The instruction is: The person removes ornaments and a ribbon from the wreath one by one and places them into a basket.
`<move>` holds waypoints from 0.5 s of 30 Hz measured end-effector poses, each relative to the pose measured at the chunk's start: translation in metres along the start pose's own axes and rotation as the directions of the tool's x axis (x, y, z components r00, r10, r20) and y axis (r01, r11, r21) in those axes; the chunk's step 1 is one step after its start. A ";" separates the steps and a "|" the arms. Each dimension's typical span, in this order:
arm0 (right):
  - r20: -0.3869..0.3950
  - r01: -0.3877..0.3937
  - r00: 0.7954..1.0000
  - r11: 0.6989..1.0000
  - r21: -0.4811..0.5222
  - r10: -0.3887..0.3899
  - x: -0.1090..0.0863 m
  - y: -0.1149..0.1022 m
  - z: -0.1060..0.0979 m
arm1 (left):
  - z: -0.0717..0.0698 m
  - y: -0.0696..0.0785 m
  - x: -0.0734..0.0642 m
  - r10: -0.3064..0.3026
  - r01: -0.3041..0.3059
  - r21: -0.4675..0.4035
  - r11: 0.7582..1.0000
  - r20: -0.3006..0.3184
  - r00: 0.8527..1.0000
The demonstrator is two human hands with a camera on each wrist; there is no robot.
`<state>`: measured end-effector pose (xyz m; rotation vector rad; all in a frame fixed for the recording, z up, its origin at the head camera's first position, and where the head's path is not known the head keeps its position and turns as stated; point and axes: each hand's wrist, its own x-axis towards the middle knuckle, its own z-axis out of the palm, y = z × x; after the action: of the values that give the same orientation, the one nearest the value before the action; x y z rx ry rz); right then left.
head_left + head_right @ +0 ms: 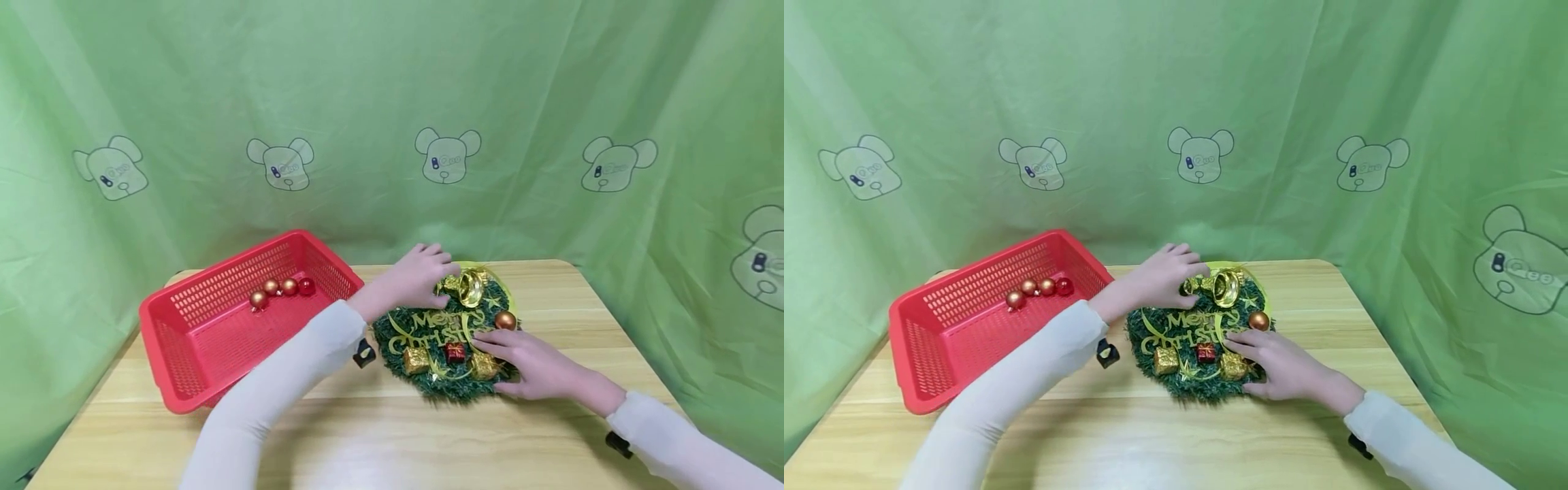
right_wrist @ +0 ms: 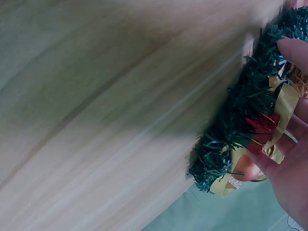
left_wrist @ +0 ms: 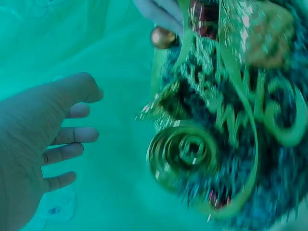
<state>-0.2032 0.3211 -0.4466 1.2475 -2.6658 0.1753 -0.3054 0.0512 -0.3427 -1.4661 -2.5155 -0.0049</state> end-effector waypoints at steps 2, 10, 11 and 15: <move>-0.004 -0.002 1.000 1.000 0.001 0.002 -0.001 0.001 0.002 | 0.008 0.007 0.009 0.008 -0.007 -0.010 1.000 0.019 1.000; -0.009 -0.002 1.000 1.000 0.009 0.002 0.000 0.000 0.002 | 0.034 0.027 0.044 0.022 -0.020 -0.027 0.999 0.086 0.996; -0.009 -0.004 1.000 1.000 0.009 0.004 0.000 0.000 0.002 | 0.036 0.029 0.048 0.021 -0.018 -0.036 0.999 0.087 0.996; -0.013 -0.004 1.000 1.000 0.004 0.004 -0.001 0.001 0.003 | 0.043 0.036 0.061 0.037 -0.032 -0.054 0.998 0.081 0.996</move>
<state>-0.2039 0.3216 -0.4495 1.2384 -2.6588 0.1889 -0.3118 0.1265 -0.3762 -1.5606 -2.5731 -0.0049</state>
